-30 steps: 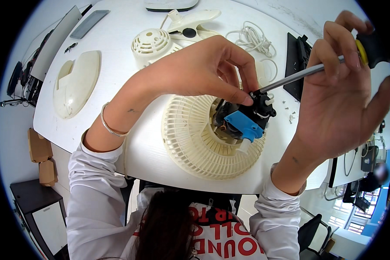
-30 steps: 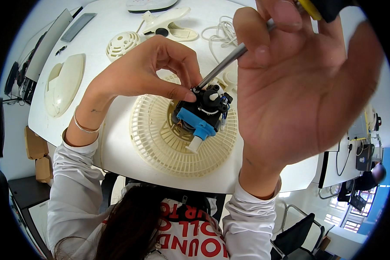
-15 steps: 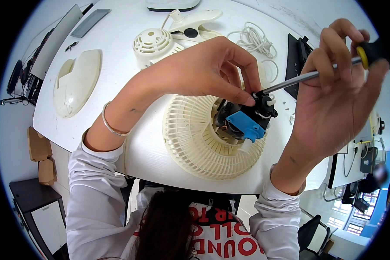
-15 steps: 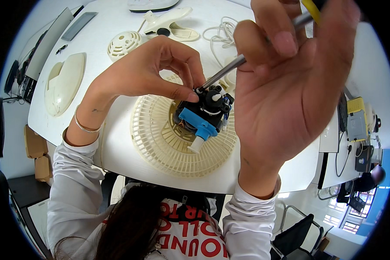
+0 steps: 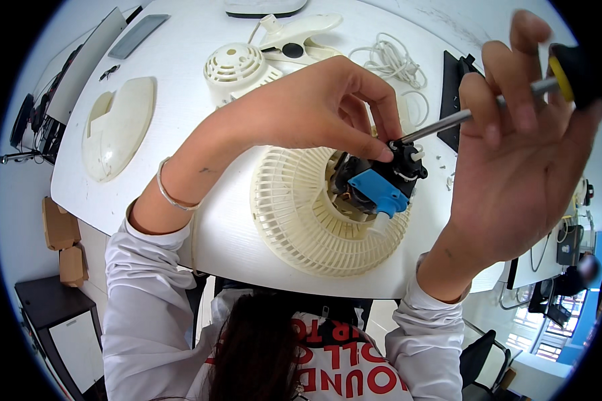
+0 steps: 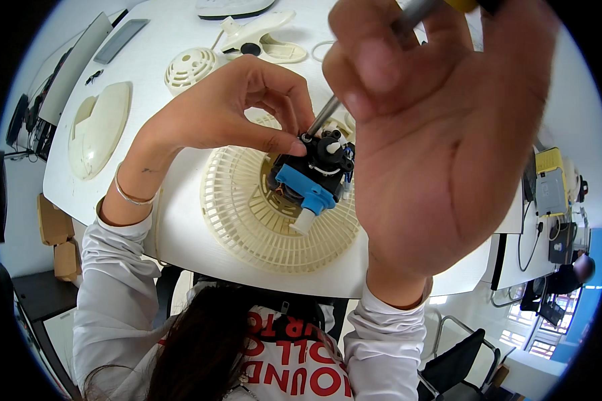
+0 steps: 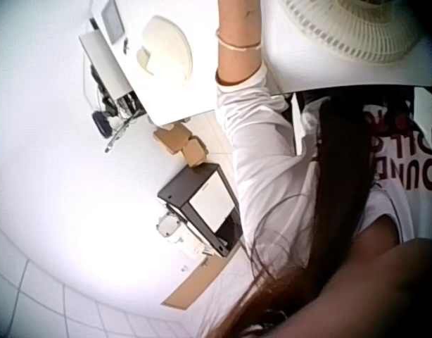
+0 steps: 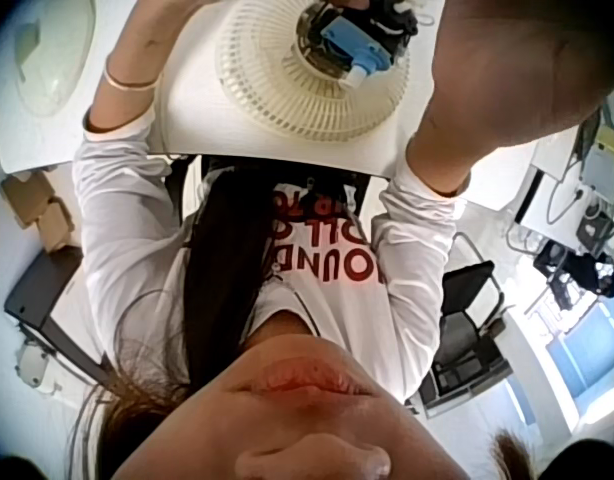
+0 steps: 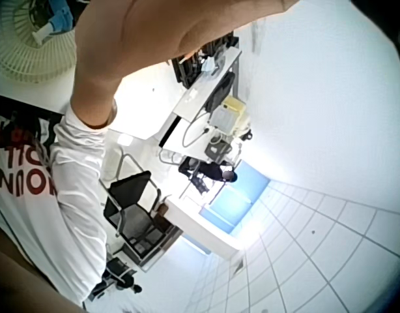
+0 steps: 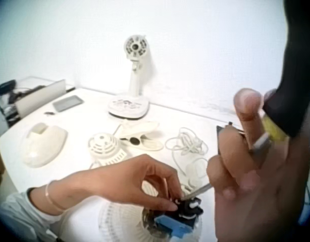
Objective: The person disassembles a small white fan, removes the motor housing, and uses a screwdriver to adjust internal components. They then reassemble the fan by placing the motor back into the housing and securing the casing.
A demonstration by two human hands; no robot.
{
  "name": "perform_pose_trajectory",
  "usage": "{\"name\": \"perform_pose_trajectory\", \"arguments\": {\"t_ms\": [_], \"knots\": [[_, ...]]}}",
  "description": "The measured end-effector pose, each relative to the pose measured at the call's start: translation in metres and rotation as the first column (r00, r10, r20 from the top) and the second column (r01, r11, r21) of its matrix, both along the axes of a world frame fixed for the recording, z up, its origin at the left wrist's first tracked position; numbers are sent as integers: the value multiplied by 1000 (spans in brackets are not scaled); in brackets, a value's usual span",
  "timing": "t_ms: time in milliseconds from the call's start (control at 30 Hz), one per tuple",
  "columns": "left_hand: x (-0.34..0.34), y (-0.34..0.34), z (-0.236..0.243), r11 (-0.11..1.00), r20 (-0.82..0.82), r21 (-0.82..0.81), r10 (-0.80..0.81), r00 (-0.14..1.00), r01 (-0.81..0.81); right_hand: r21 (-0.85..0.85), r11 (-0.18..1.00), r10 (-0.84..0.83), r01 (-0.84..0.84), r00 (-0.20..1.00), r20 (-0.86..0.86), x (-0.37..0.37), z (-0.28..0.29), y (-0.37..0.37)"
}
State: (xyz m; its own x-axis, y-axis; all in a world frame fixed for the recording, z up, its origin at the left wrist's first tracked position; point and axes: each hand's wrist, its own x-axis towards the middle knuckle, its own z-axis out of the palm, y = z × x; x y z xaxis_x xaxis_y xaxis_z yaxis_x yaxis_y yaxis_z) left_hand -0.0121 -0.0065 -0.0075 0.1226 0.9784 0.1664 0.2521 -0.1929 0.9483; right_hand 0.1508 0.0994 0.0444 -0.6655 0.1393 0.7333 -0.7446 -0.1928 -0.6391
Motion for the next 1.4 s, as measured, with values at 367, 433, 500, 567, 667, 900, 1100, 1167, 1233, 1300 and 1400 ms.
{"name": "perform_pose_trajectory", "arguments": {"t_ms": [367,433,500,567,667,900,1100,1167,1233,1300,1400], "knots": [[1,0,4,999,-13,-38,12,1000,-12,18,992,-123,123,992,-18,3,1,-7],[0,0,3,999,-10,-33,7,1000,-7,15,996,-91,92,996,-16,1,-2,-1],[-1,0,1,1000,-5,-29,1,1000,-1,1,998,-63,63,998,13,2,-1,1],[-1,0,0,1000,-2,-23,-3,1000,3,-23,999,-37,38,999,27,0,-3,1],[-2,0,0,1000,-3,-15,-6,1000,6,-49,997,-54,55,998,34,1,-2,-2],[-3,0,3,1000,-48,-20,2,999,-3,-50,990,-130,133,990,54,3,0,-2],[-8,-4,10,1000,-54,15,-25,998,26,70,957,-287,282,955,73,9,4,5],[-11,-5,12,999,-83,21,-35,996,37,192,929,-332,316,941,58,12,5,13],[-12,-6,12,999,-113,29,-31,993,34,232,932,-300,278,952,63,15,6,19],[-10,-5,12,1000,-84,6,-7,996,8,183,963,-218,200,972,86,17,6,23],[-9,-5,10,1000,-74,15,3,997,-2,98,979,-190,179,974,122,17,6,17]]}}
